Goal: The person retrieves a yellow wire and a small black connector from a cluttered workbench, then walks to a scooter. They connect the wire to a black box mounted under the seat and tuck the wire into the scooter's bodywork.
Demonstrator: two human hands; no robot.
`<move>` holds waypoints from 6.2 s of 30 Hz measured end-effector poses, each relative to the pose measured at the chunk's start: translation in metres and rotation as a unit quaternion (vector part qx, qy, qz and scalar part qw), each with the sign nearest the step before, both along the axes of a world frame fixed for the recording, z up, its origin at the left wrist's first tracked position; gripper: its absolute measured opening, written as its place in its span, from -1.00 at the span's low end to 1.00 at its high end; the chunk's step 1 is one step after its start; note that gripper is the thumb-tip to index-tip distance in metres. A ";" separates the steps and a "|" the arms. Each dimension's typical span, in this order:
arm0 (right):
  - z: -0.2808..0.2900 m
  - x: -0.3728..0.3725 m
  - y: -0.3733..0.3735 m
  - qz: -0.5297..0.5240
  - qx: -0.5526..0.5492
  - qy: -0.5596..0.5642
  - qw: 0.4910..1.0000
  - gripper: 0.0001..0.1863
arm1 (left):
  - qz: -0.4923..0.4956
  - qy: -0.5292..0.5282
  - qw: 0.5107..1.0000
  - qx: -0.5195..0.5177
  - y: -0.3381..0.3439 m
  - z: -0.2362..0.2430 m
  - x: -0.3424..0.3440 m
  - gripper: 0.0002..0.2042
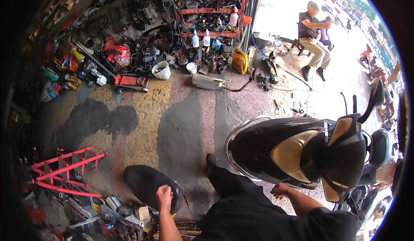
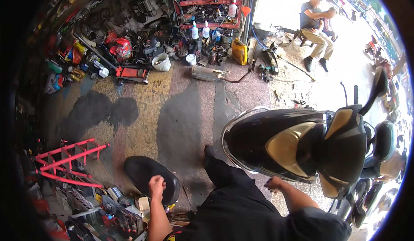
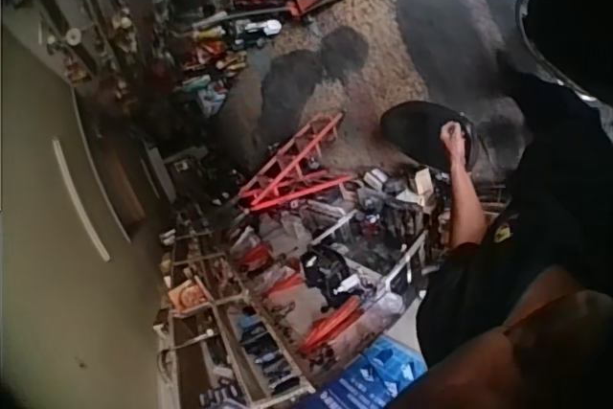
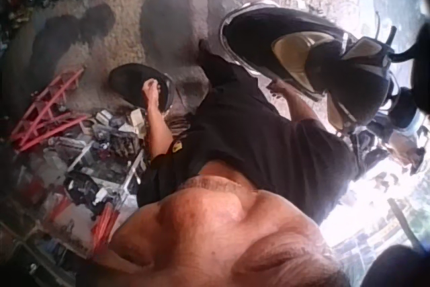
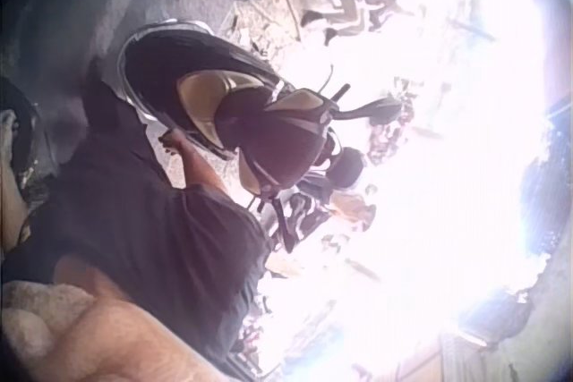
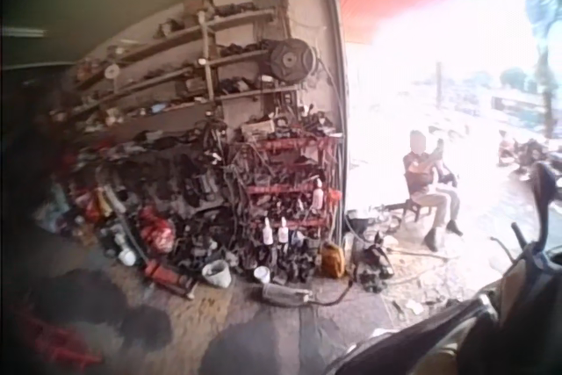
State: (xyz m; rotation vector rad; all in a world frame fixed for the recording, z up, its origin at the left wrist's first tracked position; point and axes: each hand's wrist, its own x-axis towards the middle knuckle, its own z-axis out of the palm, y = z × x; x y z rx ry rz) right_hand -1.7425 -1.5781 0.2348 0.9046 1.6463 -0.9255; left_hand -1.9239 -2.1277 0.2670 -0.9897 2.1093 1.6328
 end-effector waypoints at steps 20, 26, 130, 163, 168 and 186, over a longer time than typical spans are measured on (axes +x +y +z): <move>0.027 -0.444 -0.039 -0.136 0.073 0.153 0.976 -0.72 | 0.050 -0.196 0.979 0.030 -0.085 -0.030 -0.282 -0.90; 0.048 -0.465 -0.066 -0.247 0.079 0.103 0.960 -0.71 | -0.156 -0.083 0.984 -0.025 -0.077 -0.022 -0.549 -0.80; 0.021 -1.032 -0.020 -0.666 -0.110 0.411 0.613 -0.86 | -0.353 -0.141 0.810 0.446 0.397 0.023 -1.044 -0.97; 0.067 -0.953 -0.028 -0.777 -0.077 0.347 0.519 -0.83 | -0.158 -0.069 0.896 0.409 0.326 0.085 -1.083 -0.68; 0.084 -0.979 -0.022 -0.772 -0.048 0.375 0.512 -0.82 | -0.150 -0.063 0.899 0.407 0.335 0.095 -1.110 -0.67; 0.115 -1.053 -0.021 -0.794 -0.004 0.455 0.403 -0.92 | -0.252 -0.025 0.914 0.317 0.328 0.092 -1.192 -0.78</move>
